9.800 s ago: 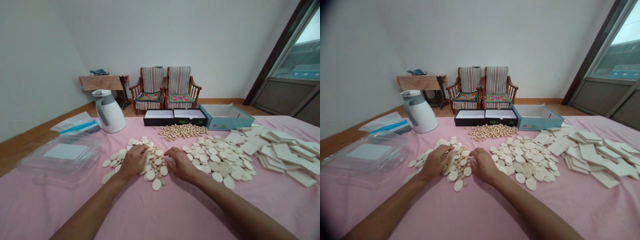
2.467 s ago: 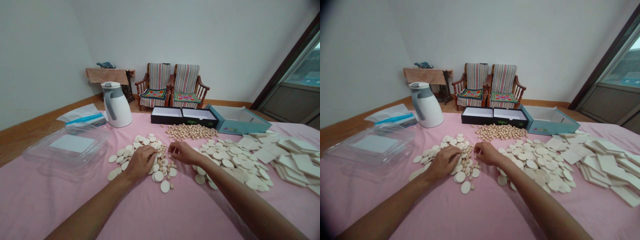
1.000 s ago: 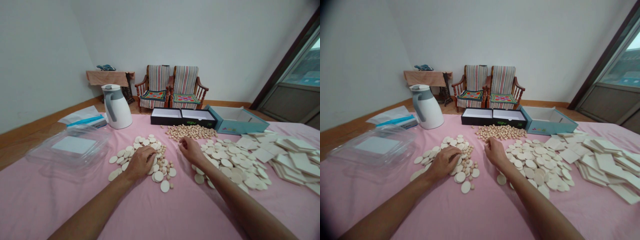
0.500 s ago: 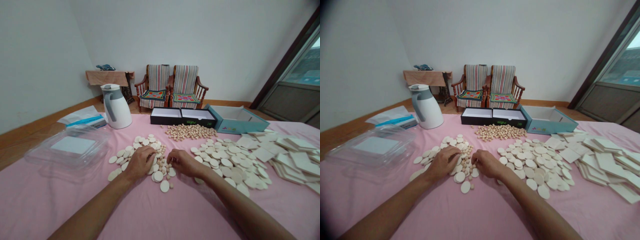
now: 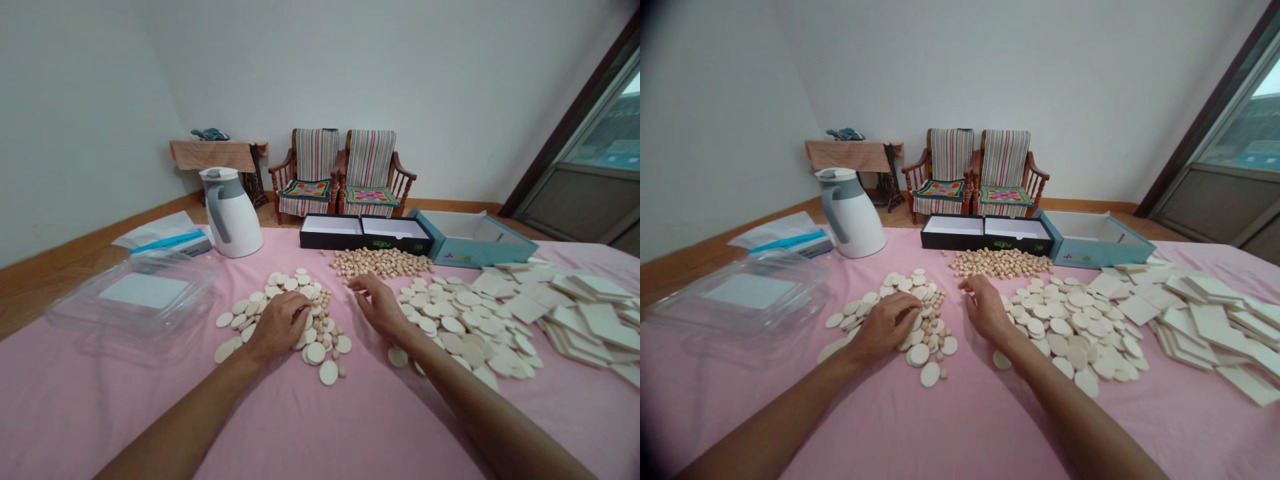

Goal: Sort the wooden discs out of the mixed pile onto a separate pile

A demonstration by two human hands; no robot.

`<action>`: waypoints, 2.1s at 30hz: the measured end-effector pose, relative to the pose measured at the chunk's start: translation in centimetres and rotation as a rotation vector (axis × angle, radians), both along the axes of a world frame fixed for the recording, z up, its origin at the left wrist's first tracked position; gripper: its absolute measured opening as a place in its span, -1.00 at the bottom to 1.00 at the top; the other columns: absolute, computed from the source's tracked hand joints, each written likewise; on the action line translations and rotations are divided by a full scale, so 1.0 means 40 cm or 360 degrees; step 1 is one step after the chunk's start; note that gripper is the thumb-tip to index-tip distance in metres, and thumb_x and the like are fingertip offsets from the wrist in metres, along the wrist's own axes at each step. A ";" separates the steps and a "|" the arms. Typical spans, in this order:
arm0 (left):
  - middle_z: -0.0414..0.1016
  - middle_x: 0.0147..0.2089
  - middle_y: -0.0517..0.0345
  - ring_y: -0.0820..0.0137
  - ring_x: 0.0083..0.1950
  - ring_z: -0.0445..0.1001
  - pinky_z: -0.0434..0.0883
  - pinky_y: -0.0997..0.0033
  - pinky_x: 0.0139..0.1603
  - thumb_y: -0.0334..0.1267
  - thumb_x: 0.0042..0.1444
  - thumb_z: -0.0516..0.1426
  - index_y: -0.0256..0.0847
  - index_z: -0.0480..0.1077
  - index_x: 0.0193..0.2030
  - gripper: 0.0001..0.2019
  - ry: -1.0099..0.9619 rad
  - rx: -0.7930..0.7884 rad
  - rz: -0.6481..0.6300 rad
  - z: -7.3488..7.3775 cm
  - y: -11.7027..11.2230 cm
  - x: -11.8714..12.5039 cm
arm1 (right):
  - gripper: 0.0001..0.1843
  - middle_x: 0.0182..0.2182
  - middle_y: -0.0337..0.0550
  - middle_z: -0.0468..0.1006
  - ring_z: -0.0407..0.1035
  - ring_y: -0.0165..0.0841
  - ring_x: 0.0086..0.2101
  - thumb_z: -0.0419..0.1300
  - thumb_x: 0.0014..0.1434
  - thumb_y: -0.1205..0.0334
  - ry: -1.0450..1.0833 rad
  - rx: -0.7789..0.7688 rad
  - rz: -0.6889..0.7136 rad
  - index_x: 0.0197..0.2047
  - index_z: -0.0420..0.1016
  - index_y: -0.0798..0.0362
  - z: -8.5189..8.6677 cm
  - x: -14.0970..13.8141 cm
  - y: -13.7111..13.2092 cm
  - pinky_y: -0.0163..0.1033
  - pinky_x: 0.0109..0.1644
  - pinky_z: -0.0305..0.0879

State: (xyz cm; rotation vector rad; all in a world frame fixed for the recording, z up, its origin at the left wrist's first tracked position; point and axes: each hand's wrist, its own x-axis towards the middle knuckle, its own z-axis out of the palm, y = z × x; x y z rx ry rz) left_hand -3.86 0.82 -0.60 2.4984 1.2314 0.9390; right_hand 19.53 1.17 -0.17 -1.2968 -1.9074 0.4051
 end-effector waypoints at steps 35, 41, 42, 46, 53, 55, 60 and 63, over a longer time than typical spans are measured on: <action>0.49 -0.22 0.07 0.33 -0.15 0.42 0.36 0.27 -0.06 -0.37 0.17 0.03 -0.21 0.44 -0.25 -0.84 0.0000 0.0026 0.0011 0.002 -0.002 0.002 | -0.71 -0.21 -0.08 0.42 0.34 -0.33 -0.27 0.13 -0.07 0.42 -0.0891 -0.0512 0.0378 -0.20 0.36 0.07 0.070 -0.038 -0.109 -0.30 -0.30 0.14; 0.50 -0.21 0.07 0.32 -0.14 0.43 0.36 0.26 -0.06 -0.37 0.17 0.03 -0.21 0.44 -0.25 -0.84 0.0015 0.0040 0.0006 0.000 0.000 0.000 | -0.69 -0.25 -0.07 0.44 0.33 -0.28 -0.28 0.14 -0.13 0.49 -0.1118 -0.0490 0.0129 -0.25 0.36 0.06 0.105 0.056 -0.105 -0.27 -0.32 0.08; 0.50 -0.21 0.07 0.32 -0.14 0.43 0.36 0.26 -0.06 -0.38 0.16 0.03 -0.21 0.44 -0.25 -0.84 0.0013 0.0047 0.0007 0.000 0.000 0.000 | -0.69 -0.27 -0.09 0.44 0.33 -0.29 -0.30 0.13 -0.14 0.50 -0.1093 -0.0485 0.0060 -0.27 0.36 0.05 0.108 0.090 -0.104 -0.27 -0.32 0.08; 0.51 -0.22 0.08 0.31 -0.14 0.44 0.36 0.25 -0.07 -0.39 0.15 0.04 -0.21 0.44 -0.25 -0.84 0.0018 0.0066 0.0012 0.000 0.000 0.000 | -0.69 -0.31 -0.13 0.45 0.34 -0.33 -0.31 0.11 -0.13 0.51 -0.0974 -0.0412 -0.0201 -0.28 0.37 0.03 0.115 0.244 -0.109 -0.27 -0.27 0.14; 0.52 -0.20 0.08 0.29 -0.12 0.44 0.35 0.22 -0.04 -0.37 0.15 0.05 -0.20 0.44 -0.24 -0.85 0.0003 0.0138 0.0068 -0.003 0.003 0.002 | -0.79 -0.25 -0.10 0.46 0.37 -0.36 -0.31 0.12 0.04 0.32 -0.0663 -0.0215 -0.0278 -0.19 0.39 0.04 0.117 0.265 -0.120 -0.26 -0.23 0.23; 0.53 -0.18 0.06 0.28 -0.09 0.44 0.34 0.19 0.00 -0.36 0.15 0.05 -0.20 0.44 -0.22 -0.86 -0.0027 0.0214 0.0167 -0.004 0.005 0.000 | -0.88 -0.32 -0.14 0.44 0.36 -0.40 -0.38 0.05 0.11 0.33 -0.0585 -0.0172 -0.0209 -0.27 0.38 0.06 0.101 0.196 -0.115 -0.29 -0.30 0.21; 0.53 -0.09 0.04 0.26 -0.01 0.43 0.31 0.19 0.08 -0.27 0.19 0.02 -0.21 0.44 -0.15 -0.80 -0.0030 0.0265 0.0360 0.015 0.030 -0.023 | -0.82 -0.25 -0.11 0.40 0.35 -0.39 -0.33 -0.01 0.18 0.35 -0.0416 0.0055 -0.0113 -0.16 0.36 0.09 0.020 0.072 -0.113 -0.28 -0.23 0.21; 0.51 -0.03 0.04 0.27 0.02 0.42 0.31 0.23 0.09 -0.15 0.23 -0.02 -0.20 0.45 -0.12 -0.72 0.0101 0.0098 0.0325 0.035 0.083 -0.038 | -0.82 -0.27 -0.10 0.41 0.32 -0.37 -0.31 -0.02 0.20 0.37 -0.0434 0.0063 -0.0044 -0.20 0.38 0.08 -0.018 0.056 -0.125 -0.27 -0.21 0.19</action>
